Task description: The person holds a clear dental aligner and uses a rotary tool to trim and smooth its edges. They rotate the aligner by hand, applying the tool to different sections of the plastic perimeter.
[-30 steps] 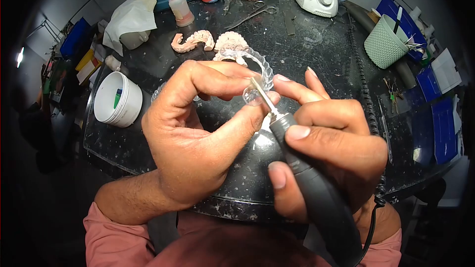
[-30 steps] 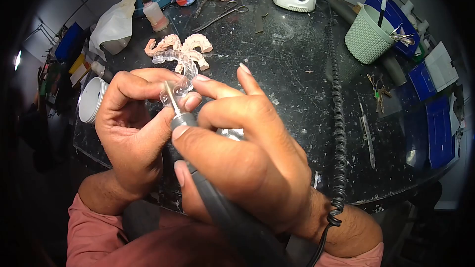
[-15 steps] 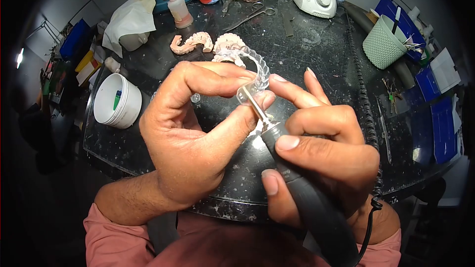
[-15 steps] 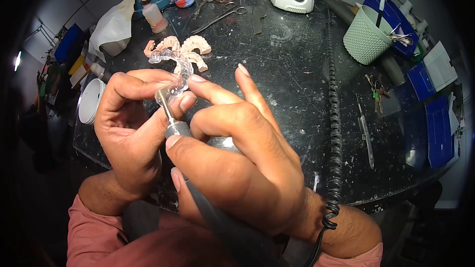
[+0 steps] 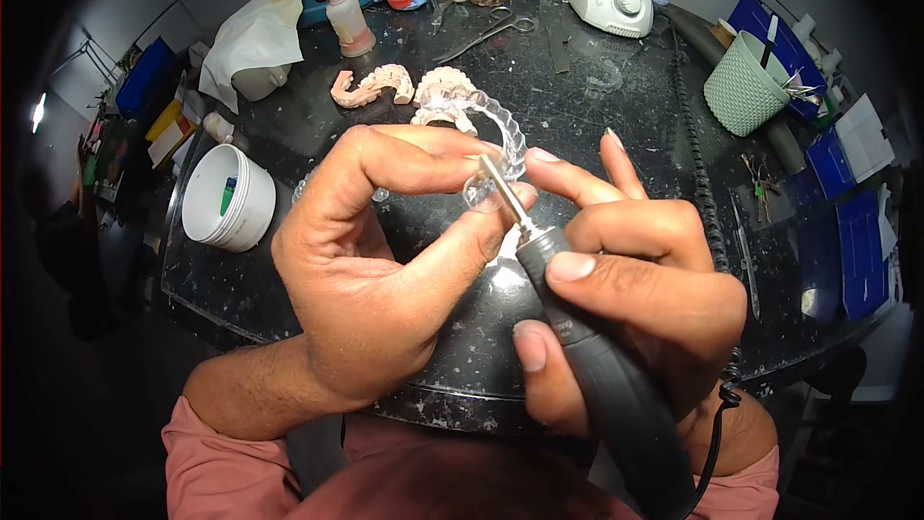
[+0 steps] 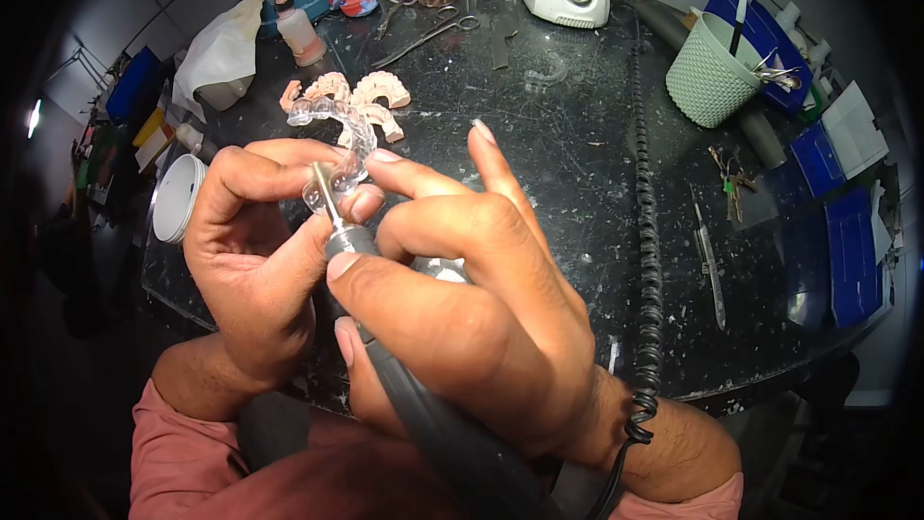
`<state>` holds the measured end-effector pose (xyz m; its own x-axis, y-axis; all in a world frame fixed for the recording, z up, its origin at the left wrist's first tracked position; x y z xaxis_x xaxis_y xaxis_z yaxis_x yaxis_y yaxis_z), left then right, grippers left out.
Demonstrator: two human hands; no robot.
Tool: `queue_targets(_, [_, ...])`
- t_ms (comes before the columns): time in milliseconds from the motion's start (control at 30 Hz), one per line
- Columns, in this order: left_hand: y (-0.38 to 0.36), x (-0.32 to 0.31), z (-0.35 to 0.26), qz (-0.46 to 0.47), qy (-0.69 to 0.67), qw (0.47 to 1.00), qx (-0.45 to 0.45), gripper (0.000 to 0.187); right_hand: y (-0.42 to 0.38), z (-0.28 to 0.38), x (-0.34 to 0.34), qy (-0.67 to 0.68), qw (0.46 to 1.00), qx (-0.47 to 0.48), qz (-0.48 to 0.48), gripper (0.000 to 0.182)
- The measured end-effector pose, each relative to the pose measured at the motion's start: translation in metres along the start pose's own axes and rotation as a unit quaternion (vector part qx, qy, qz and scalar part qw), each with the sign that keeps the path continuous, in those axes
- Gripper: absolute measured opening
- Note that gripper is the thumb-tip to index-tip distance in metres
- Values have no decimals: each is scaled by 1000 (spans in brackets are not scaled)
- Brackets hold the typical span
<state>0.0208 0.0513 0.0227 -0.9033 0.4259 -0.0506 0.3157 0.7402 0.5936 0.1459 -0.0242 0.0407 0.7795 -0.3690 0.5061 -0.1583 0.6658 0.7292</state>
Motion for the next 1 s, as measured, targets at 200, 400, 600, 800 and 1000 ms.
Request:
queue_targets(200, [0, 2, 0, 12, 18, 999, -23, 26, 0, 3, 0, 11, 1000, 21, -12, 39])
queue_targets(400, [0, 3, 1, 9, 26, 999, -36, 29, 1, 5, 2, -11, 1000, 25, 0, 37])
queue_targets(600, [0, 2, 2, 7, 40, 999, -32, 27, 1, 5, 0, -40, 998, 40, 28, 38])
queue_targets(800, [3, -4, 7, 50, -81, 995, 4, 32, 5, -15, 24, 17, 999, -17, -49, 52])
queue_targets(1000, [-1, -17, 14, 69, -223, 965, 122, 34, 0, -47, 18, 326, 882, -328, -84, 48])
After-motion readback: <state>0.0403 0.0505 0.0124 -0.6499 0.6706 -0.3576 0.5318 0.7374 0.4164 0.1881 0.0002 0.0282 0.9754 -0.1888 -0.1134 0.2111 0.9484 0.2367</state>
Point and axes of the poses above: each hand's wrist, its own y-axis towards the middle knuckle, its own x-axis out of the back of the hand, z = x × y, the point moved 7 cm from there along y, towards the middle knuckle, and after that the axes turned 6 degrees about -y, right-handed, at the moved point
